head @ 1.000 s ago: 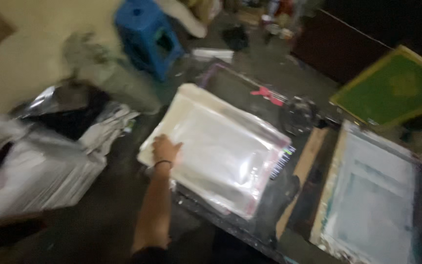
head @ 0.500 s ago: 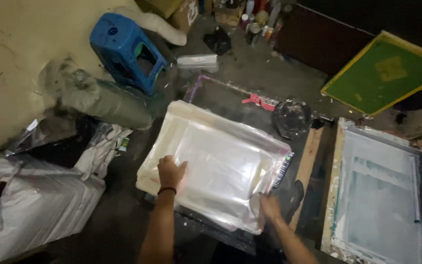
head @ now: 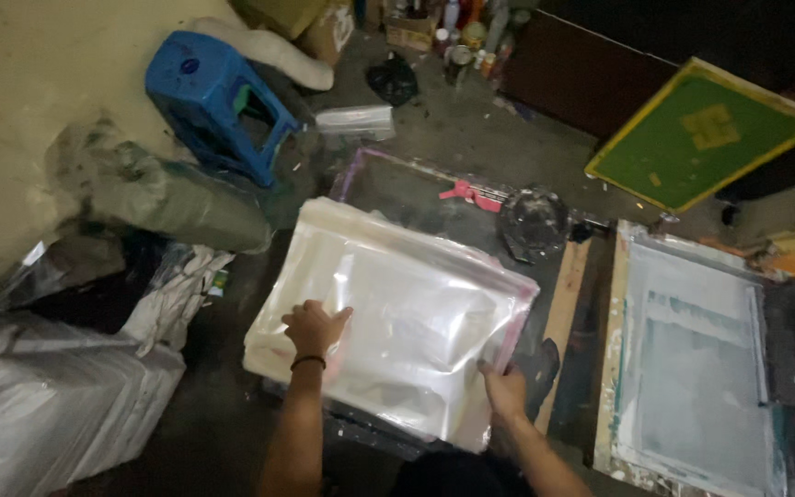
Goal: The person performs screen printing by pulling a squeegee across a screen to transfer white ink onto a plastic bag. They repeatedly place the bag under the screen, apply the ink, and lift the screen to reveal the printed design.
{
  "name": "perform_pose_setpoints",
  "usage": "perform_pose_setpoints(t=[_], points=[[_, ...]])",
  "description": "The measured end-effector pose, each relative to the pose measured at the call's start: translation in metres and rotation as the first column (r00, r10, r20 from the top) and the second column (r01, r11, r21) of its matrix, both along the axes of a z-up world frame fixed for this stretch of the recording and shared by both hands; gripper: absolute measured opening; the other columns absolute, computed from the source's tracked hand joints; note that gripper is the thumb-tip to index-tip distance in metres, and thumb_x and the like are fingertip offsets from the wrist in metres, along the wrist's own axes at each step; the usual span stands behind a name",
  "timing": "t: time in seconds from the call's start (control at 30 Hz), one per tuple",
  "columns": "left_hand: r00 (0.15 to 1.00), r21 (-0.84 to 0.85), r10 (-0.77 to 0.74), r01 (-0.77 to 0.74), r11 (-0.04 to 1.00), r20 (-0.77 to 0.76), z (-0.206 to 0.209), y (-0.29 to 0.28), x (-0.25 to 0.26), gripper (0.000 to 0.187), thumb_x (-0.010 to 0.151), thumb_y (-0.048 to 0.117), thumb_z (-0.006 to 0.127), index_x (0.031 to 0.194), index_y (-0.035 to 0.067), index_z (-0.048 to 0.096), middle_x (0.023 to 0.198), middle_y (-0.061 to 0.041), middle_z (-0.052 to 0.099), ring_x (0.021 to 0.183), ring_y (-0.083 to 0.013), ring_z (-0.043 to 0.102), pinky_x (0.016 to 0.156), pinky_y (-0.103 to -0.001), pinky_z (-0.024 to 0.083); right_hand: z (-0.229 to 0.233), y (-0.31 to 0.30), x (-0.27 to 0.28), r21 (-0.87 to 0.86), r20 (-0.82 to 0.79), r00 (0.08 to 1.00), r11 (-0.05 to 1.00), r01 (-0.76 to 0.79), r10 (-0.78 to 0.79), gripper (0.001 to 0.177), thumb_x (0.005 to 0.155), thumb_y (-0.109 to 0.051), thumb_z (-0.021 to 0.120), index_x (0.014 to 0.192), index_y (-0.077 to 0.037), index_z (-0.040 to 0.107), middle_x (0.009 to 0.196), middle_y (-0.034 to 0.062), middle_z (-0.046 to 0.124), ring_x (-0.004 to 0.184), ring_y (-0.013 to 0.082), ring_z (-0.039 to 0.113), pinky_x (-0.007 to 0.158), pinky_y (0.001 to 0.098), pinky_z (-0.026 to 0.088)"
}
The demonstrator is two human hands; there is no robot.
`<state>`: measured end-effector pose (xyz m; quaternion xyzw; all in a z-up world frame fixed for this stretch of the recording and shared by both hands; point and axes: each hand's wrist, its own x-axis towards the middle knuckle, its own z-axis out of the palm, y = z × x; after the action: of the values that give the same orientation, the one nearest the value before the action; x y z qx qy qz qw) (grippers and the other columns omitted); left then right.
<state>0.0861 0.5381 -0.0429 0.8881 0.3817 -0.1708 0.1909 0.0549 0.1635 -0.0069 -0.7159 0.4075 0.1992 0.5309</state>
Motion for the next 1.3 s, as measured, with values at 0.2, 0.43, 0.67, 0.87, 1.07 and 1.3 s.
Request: perform_pose_setpoints(t=[0.2,0.43,0.67,0.87,1.07,1.3], points=[[0.976,-0.320,0.160,-0.106,0.942,0.149,0.030,-0.013,-0.001,0.087,0.085,0.054,0.087,0.142,0.000,0.049,0.146,-0.018,0.043,0.119,-0.0466,0.067,0.104,-0.056,0.057,0.017,0.002,0.009,0.028,0.009,1.000,0.999,0.029,-0.029,0.066,0.081,-0.022,0.084,0.140,0.005,0.069,0.133,0.0204,0.078,0.121,0.0339,0.075,0.103,0.0407,0.058],[0.999,-0.127,-0.034,0.029,0.991,-0.034,0.036,-0.003,0.006,0.084,0.088,0.068,0.071,0.143,0.004,0.064,0.142,-0.018,0.070,0.137,-0.0462,0.053,0.109,-0.059,0.046,-0.017,-0.003,0.008,0.059,-0.026,0.995,0.994,-0.096,0.098,0.053,0.082,-0.030,0.087,0.125,0.000,0.078,0.118,0.0157,0.085,0.103,0.0286,0.080,0.090,0.0373,0.063],[0.995,-0.261,0.070,-0.049,0.964,0.072,-0.010,0.028,0.009,0.091,0.083,0.069,0.084,0.149,0.014,0.054,0.148,-0.016,0.060,0.134,-0.0385,0.068,0.116,-0.054,0.053,-0.030,0.004,-0.002,-0.249,0.022,0.918,0.892,-0.378,0.395,0.072,0.090,-0.044,0.081,0.136,0.010,0.069,0.131,0.0349,0.073,0.131,0.0499,0.067,0.105,0.0585,0.058],[0.993,-0.386,-0.120,0.101,0.917,-0.025,0.029,0.024,0.018,0.090,0.083,0.063,0.086,0.153,0.012,0.062,0.154,-0.018,0.066,0.146,-0.0375,0.059,0.122,-0.056,0.048,-0.038,-0.006,-0.002,-0.125,0.022,0.963,0.956,-0.264,0.269,0.087,0.092,-0.043,0.081,0.155,0.009,0.051,0.151,0.0359,0.061,0.147,0.0488,0.055,0.116,0.0600,0.052],[0.917,-0.253,-0.357,0.393,0.884,0.178,0.024,0.021,-0.009,0.042,0.099,0.024,0.060,0.138,0.011,0.070,0.135,-0.017,0.074,0.125,-0.0346,0.068,0.108,-0.049,0.053,-0.027,0.017,-0.017,-0.330,0.255,0.812,0.837,-0.436,0.524,0.050,0.097,-0.019,0.071,0.141,0.004,0.062,0.137,0.0299,0.069,0.131,0.0462,0.065,0.112,0.0532,0.054],[0.993,-0.297,0.064,-0.032,0.954,0.101,0.100,0.021,-0.048,0.061,0.090,0.019,0.073,0.149,0.008,0.063,0.126,-0.019,0.082,0.117,-0.0321,0.077,0.101,-0.040,0.055,-0.012,-0.012,-0.013,-0.224,0.354,0.843,0.912,-0.343,0.405,0.053,0.087,-0.027,0.086,0.135,-0.013,0.068,0.118,0.0108,0.084,0.101,0.0284,0.080,0.089,0.0394,0.059]])
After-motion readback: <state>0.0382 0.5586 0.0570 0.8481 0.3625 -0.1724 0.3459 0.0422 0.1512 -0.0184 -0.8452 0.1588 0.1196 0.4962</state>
